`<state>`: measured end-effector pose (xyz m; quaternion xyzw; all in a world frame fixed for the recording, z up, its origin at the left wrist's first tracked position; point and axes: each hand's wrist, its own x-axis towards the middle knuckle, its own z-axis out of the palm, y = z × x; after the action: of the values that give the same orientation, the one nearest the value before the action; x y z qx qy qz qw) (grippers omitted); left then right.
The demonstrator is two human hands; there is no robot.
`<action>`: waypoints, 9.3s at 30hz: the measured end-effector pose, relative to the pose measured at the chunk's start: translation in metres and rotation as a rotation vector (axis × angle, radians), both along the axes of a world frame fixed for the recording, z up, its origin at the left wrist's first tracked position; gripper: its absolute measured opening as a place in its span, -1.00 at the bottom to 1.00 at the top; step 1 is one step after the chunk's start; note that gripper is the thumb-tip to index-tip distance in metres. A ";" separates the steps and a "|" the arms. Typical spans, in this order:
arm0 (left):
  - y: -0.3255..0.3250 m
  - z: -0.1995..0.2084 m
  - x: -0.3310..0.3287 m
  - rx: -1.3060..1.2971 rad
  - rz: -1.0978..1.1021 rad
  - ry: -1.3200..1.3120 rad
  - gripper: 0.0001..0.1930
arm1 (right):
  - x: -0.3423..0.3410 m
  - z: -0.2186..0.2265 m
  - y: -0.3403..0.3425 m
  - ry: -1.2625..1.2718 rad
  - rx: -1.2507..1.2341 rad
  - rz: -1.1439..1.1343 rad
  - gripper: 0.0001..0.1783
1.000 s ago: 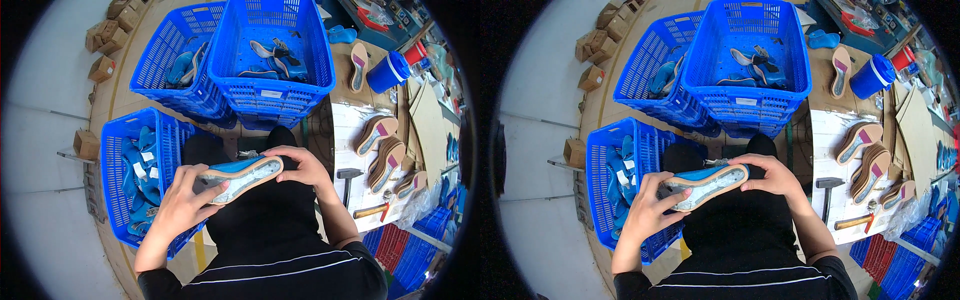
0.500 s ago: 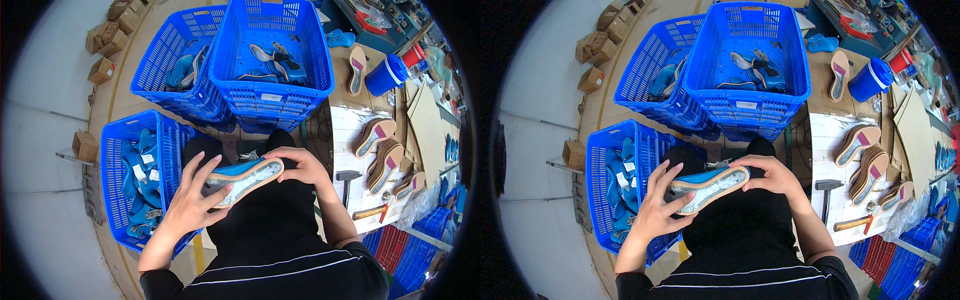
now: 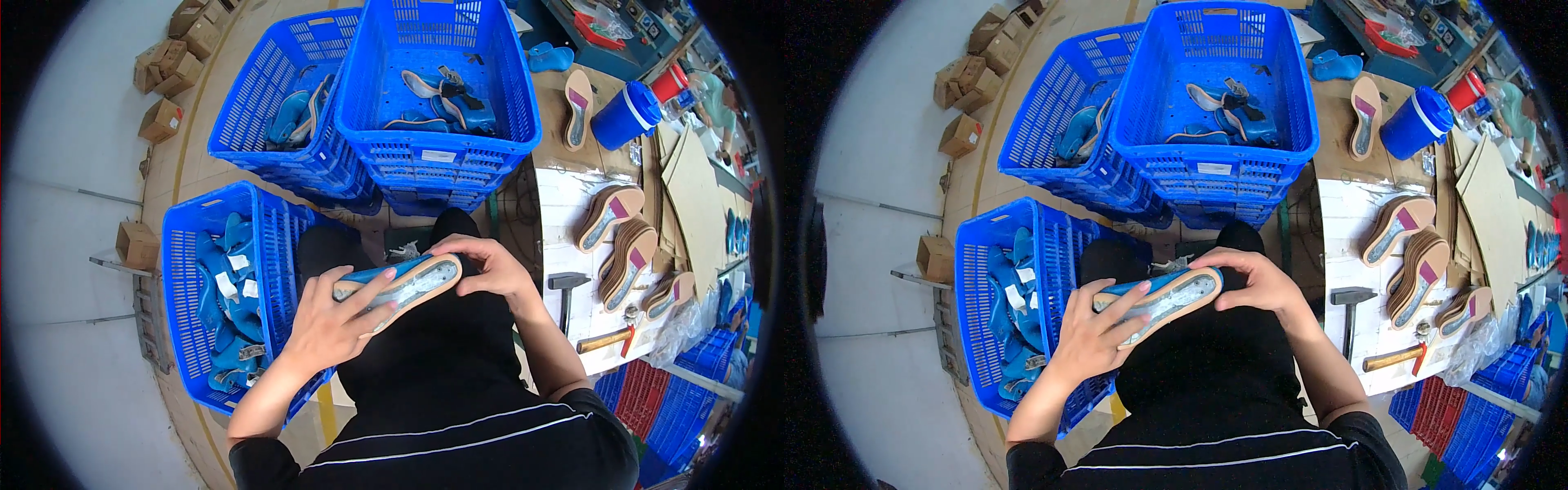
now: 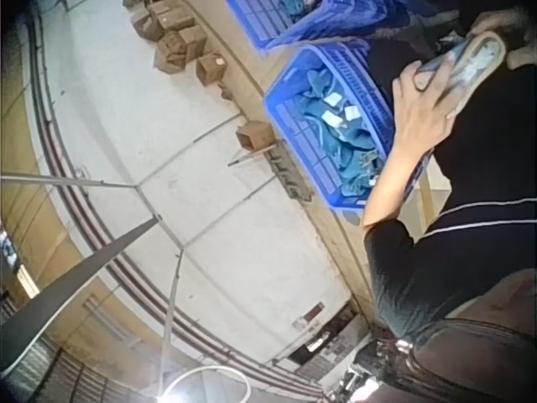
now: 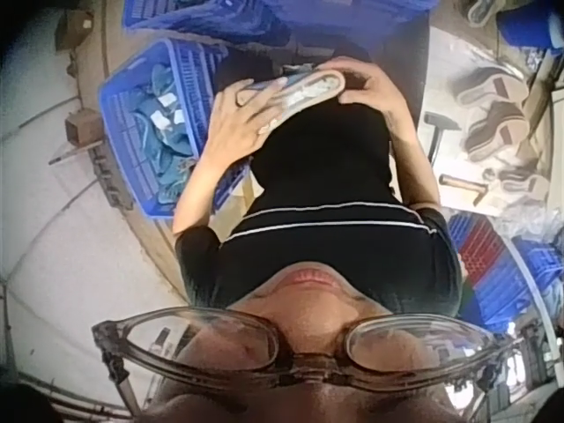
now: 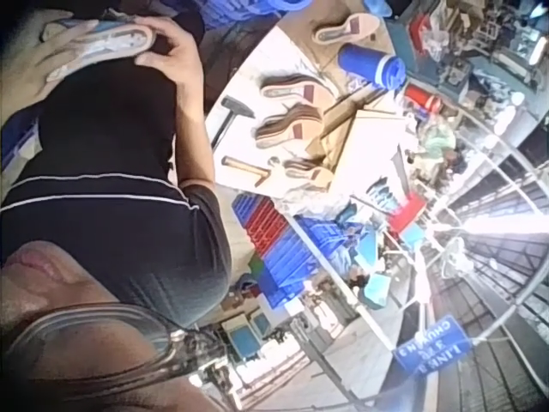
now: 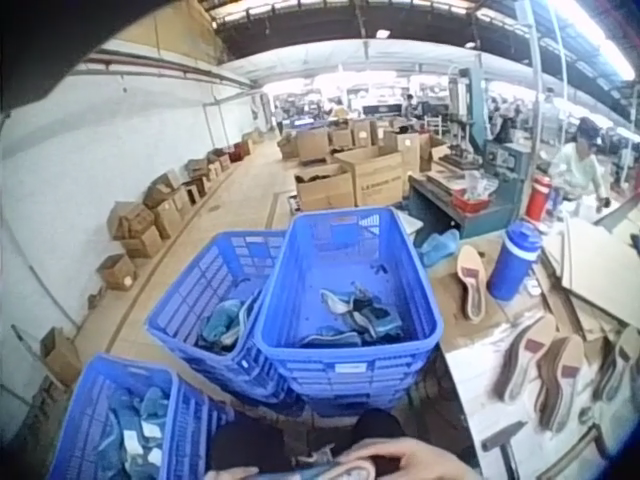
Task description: Inspecting and assembling shoe components using a hammer and pliers in a factory setting.
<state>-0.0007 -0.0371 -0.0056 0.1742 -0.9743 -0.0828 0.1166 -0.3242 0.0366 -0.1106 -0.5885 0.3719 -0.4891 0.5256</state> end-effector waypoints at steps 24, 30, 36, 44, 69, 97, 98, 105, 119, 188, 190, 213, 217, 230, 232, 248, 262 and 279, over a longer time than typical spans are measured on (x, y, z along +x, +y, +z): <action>0.043 -0.012 -0.003 0.002 0.162 -0.004 -0.22 | -0.058 -0.085 0.218 1.207 0.510 -1.448 -0.51; 0.060 -0.010 -0.008 0.000 0.214 -0.034 -0.22 | -0.059 -0.123 0.282 1.159 0.768 -1.334 -0.42; 0.062 -0.010 -0.007 -0.016 0.222 -0.022 -0.25 | -0.081 -0.101 0.275 0.232 1.069 -1.254 -0.69; 0.058 -0.011 -0.005 -0.018 0.233 0.005 -0.27 | -0.002 0.016 0.180 -0.298 0.927 -0.959 -0.55; 0.056 -0.011 0.001 -0.062 0.215 0.115 -0.46 | 0.032 0.173 0.128 0.268 -0.067 -0.876 -0.44; 0.052 -0.009 -0.003 -0.014 0.215 0.061 -0.41 | 0.046 0.088 0.113 1.077 -0.330 -0.575 -0.70; 0.050 -0.007 -0.003 0.007 0.222 0.041 -0.41 | 0.054 0.091 0.116 0.860 0.274 -0.491 -0.62; 0.041 -0.013 0.001 -0.057 0.194 0.061 -0.36 | 0.024 0.044 0.150 -0.234 0.679 -0.679 -0.50; 0.018 -0.036 0.050 0.097 0.350 0.445 -0.22 | -0.084 -0.063 0.264 1.250 0.592 -1.023 -0.66; -0.042 -0.112 0.292 0.168 1.472 0.051 0.04 | -0.016 -0.019 -0.249 1.183 -0.122 -0.475 -0.43; -0.064 -0.138 0.320 0.222 1.476 -0.136 0.12 | -0.014 -0.008 -0.242 1.135 -0.106 -0.497 -0.43; -0.060 -0.253 0.337 0.319 1.849 0.125 -0.35 | -0.002 0.004 -0.237 1.184 -0.068 -0.667 -0.44; -0.038 -0.219 0.317 0.193 1.703 0.327 -0.48 | -0.001 0.000 -0.237 1.199 -0.134 -0.707 -0.47; -0.057 0.003 0.192 0.128 0.914 1.687 -0.80 | 0.080 0.039 -0.131 0.572 -0.548 -0.495 -0.62; -0.062 0.016 0.140 0.379 0.850 1.976 -0.70 | 0.115 0.050 -0.093 0.312 -0.153 -0.160 -0.30; -0.040 -0.059 -0.061 1.620 0.697 1.834 -0.50 | 0.063 0.094 -0.012 -0.042 0.544 -0.299 -0.47; -0.049 -0.073 -0.068 1.707 0.750 1.756 -0.46 | 0.064 0.058 -0.013 -0.091 0.472 -0.439 -0.56; -0.026 -0.091 -0.066 1.269 0.136 1.872 -0.35 | 0.052 0.048 0.005 0.510 -0.251 -0.213 -0.49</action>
<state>-0.0668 -0.0631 -0.0963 0.1239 -0.2745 -0.6531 0.6948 -0.2725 0.0417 -0.0623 -0.7102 0.4884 -0.4199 0.2841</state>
